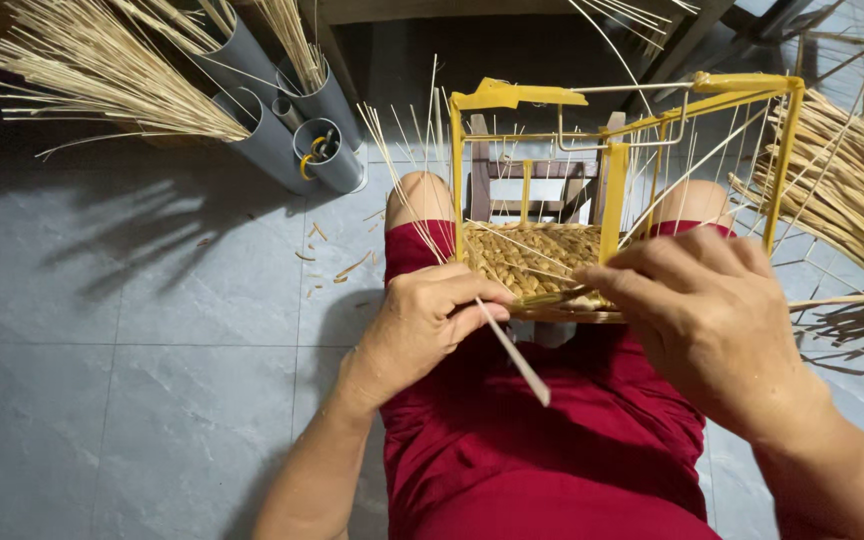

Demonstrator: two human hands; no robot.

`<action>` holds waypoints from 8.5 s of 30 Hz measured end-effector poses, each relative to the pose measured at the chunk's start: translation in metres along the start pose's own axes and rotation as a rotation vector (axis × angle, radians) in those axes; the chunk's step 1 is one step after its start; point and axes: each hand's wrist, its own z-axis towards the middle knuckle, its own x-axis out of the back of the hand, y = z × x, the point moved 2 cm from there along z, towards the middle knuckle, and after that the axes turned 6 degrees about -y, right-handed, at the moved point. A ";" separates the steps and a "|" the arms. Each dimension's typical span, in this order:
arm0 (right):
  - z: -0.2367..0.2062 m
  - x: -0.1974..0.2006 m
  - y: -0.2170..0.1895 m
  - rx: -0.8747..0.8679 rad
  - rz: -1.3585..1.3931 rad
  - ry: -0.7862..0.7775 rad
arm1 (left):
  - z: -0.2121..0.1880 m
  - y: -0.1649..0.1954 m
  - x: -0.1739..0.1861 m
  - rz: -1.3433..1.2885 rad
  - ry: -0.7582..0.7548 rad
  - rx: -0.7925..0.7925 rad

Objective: The person sits on the floor with a bamboo basket frame on their lap and weaves dried palm strips around the frame's spokes, folding and tucking the strips to build up the woven side wall. They briefly use tape and cut a strip with scissors, then continue weaving strips around the frame.

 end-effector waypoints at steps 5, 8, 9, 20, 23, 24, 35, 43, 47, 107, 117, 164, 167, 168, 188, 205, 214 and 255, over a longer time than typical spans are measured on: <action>-0.008 0.011 -0.020 0.155 0.134 0.312 | -0.007 -0.002 -0.007 -0.025 0.071 0.103; -0.008 -0.008 -0.025 0.095 0.130 0.071 | -0.011 -0.006 -0.013 0.039 0.141 0.062; -0.006 -0.015 -0.024 0.061 0.107 0.030 | -0.012 -0.007 -0.015 0.047 0.150 0.045; 0.023 -0.058 0.000 0.156 -0.115 -0.041 | -0.019 -0.013 -0.016 0.004 0.167 -0.163; 0.035 -0.063 -0.009 0.308 -0.113 0.172 | -0.017 -0.009 -0.015 0.076 0.168 -0.173; 0.039 -0.064 -0.010 0.336 -0.069 0.197 | -0.016 -0.008 -0.014 0.096 0.159 -0.160; 0.017 -0.061 -0.007 0.067 0.663 0.295 | -0.009 -0.007 -0.007 -0.045 -0.006 -0.035; 0.010 -0.068 -0.020 0.030 0.447 0.107 | -0.013 -0.006 -0.011 -0.030 0.025 -0.044; 0.017 -0.069 -0.026 -0.016 0.424 0.094 | -0.014 -0.005 -0.012 -0.019 0.039 -0.070; 0.019 -0.030 -0.016 0.099 0.342 0.115 | -0.005 0.018 -0.020 0.083 0.185 0.015; -0.010 -0.039 -0.005 -0.059 0.146 0.090 | -0.014 0.015 -0.033 -0.004 0.341 0.043; -0.015 -0.089 -0.003 -0.390 1.224 0.060 | 0.014 -0.013 -0.018 -0.488 -0.090 0.340; -0.023 -0.083 -0.004 -0.165 1.222 0.138 | 0.026 -0.013 -0.020 -0.523 -0.145 0.460; -0.023 -0.078 -0.004 -0.055 1.150 0.165 | 0.029 -0.010 -0.022 -0.416 -0.166 0.441; -0.020 -0.032 0.014 -0.067 0.184 0.018 | 0.016 -0.017 -0.016 -0.552 -0.025 0.450; -0.041 -0.017 0.004 -0.147 0.052 0.003 | -0.022 0.013 -0.038 0.124 0.298 -0.043; -0.046 -0.008 0.059 -0.325 0.551 -0.035 | 0.002 0.013 0.038 0.113 0.478 0.072; 0.029 -0.043 0.023 -0.139 0.527 0.298 | 0.026 -0.030 0.002 0.009 0.317 -0.024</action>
